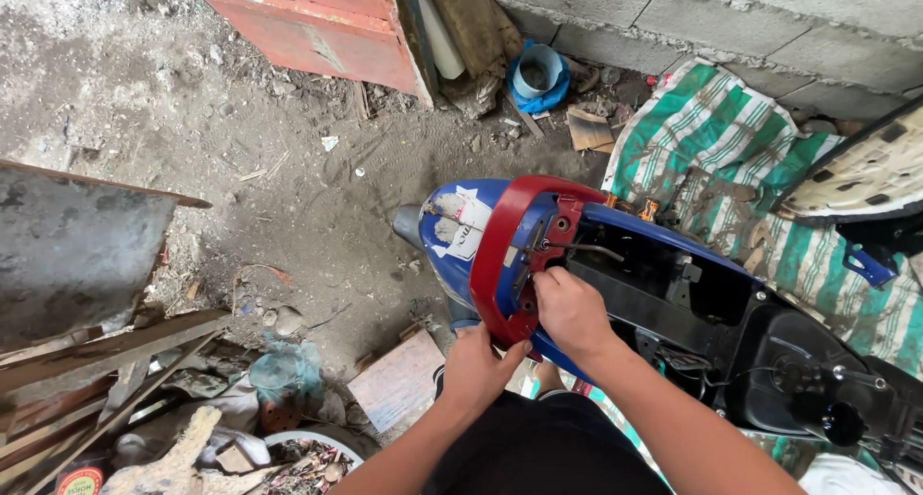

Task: Securing internal electrical components and fitting a rear body panel onto a motorcycle frame.

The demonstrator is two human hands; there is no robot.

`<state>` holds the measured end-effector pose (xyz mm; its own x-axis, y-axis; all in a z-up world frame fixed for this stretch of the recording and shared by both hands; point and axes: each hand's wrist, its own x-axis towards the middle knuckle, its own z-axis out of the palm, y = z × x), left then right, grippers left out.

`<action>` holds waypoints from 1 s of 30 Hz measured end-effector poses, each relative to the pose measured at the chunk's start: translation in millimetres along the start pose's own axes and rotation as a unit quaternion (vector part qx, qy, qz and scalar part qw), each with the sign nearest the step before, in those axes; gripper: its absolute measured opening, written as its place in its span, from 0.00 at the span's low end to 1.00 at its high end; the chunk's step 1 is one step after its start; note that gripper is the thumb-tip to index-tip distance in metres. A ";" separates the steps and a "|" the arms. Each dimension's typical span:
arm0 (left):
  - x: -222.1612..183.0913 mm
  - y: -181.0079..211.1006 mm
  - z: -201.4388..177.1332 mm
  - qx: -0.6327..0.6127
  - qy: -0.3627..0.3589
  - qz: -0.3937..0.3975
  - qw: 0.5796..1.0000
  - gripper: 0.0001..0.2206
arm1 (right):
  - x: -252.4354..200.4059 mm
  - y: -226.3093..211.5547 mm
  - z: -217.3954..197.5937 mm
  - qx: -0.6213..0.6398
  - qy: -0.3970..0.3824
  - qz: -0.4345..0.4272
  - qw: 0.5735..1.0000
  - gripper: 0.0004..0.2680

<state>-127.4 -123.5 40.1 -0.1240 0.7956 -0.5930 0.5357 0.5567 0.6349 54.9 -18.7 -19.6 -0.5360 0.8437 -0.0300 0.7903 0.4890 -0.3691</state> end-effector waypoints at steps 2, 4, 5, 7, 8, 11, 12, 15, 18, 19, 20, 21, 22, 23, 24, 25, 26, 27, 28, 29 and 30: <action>2.4 -7.9 8.5 0.007 0.011 0.012 1.000 0.20 | 4.0 -2.1 2.8 -0.038 -0.007 0.001 0.999 0.03; 5.2 -11.0 9.4 0.014 0.024 0.023 0.999 0.21 | 11.4 -9.1 0.0 -0.077 -0.013 0.000 0.997 0.02; 6.0 -10.2 7.1 0.019 0.015 0.028 0.999 0.21 | 15.3 -14.7 -4.2 -0.080 -0.033 0.016 0.996 0.01; 3.6 -8.7 5.4 0.025 0.003 0.032 0.999 0.21 | 14.1 -22.1 -8.6 -0.084 -0.056 0.034 0.994 0.02; 3.9 -7.3 3.6 0.021 -0.005 0.024 0.999 0.21 | 13.8 -23.6 -8.6 -0.097 -0.038 0.032 0.994 0.01; 2.2 -6.4 0.6 0.020 -0.009 0.025 0.999 0.22 | 7.8 -15.9 -3.7 -0.104 -0.021 0.047 0.993 0.04; 3.0 -5.8 -0.3 0.022 -0.005 0.035 0.999 0.23 | 6.6 -10.2 -1.6 -0.099 -0.021 0.064 0.993 0.09; 5.3 -6.8 -0.7 0.035 -0.021 0.024 0.999 0.26 | 14.0 -12.3 -57.5 0.054 -0.123 0.196 0.971 0.20; 0.0 5.8 -12.9 0.026 -0.044 0.000 0.999 0.25 | 21.8 -11.2 -106.4 0.231 -0.036 0.345 0.909 0.19; 1.0 3.1 -11.2 0.026 -0.044 0.000 0.999 0.25 | 24.8 -10.9 -109.8 0.230 -0.036 0.345 0.909 0.19; 2.6 0.9 -9.4 0.026 -0.038 0.006 0.999 0.25 | 27.7 -10.2 -113.8 0.302 -0.009 0.295 0.907 0.21; 4.1 -1.2 -7.7 0.027 -0.032 0.011 0.999 0.24 | 30.5 -9.6 -117.9 0.371 0.019 0.241 0.897 0.25; 4.6 -1.9 -6.7 0.027 -0.032 0.012 0.999 0.24 | 33.8 -7.3 -113.0 0.370 0.020 0.241 0.897 0.25; 5.1 -2.6 -5.9 0.029 -0.032 0.008 0.999 0.25 | 37.1 -5.1 -108.2 0.378 0.032 0.198 0.904 0.16; 6.0 -3.4 -4.9 0.031 -0.033 0.004 0.999 0.26 | 40.5 -2.6 -103.0 0.385 0.044 0.156 0.909 0.09; 5.3 -1.0 -6.7 0.031 -0.033 0.004 0.999 0.26 | 41.7 -2.6 -104.2 0.385 0.045 0.156 0.909 0.09; 4.0 1.0 -9.1 0.020 -0.034 0.009 0.999 0.25 | 43.4 -3.6 -105.2 0.382 0.051 0.148 0.911 0.07; 2.8 2.8 -11.6 0.008 -0.034 0.013 0.999 0.23 | 45.0 -4.6 -106.1 0.379 0.057 0.140 0.913 0.06; 1.4 4.7 -13.9 0.009 -0.035 0.013 0.999 0.23 | 44.5 -6.8 -111.7 0.379 0.057 0.140 0.913 0.06; 0.1 6.4 -16.3 0.007 -0.043 0.006 0.999 0.24 | 44.0 -9.0 -117.3 0.374 0.031 0.170 0.911 0.06; -0.5 9.1 -18.4 0.004 -0.050 -0.002 0.999 0.24 | 44.5 -10.5 -123.7 0.368 0.004 0.199 0.908 0.06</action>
<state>-137.8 -114.4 55.3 -0.0414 0.7656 -0.6420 0.5425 0.5568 0.6290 59.4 41.1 97.8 -0.2465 0.9245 -0.2908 0.5069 -0.1327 -0.8517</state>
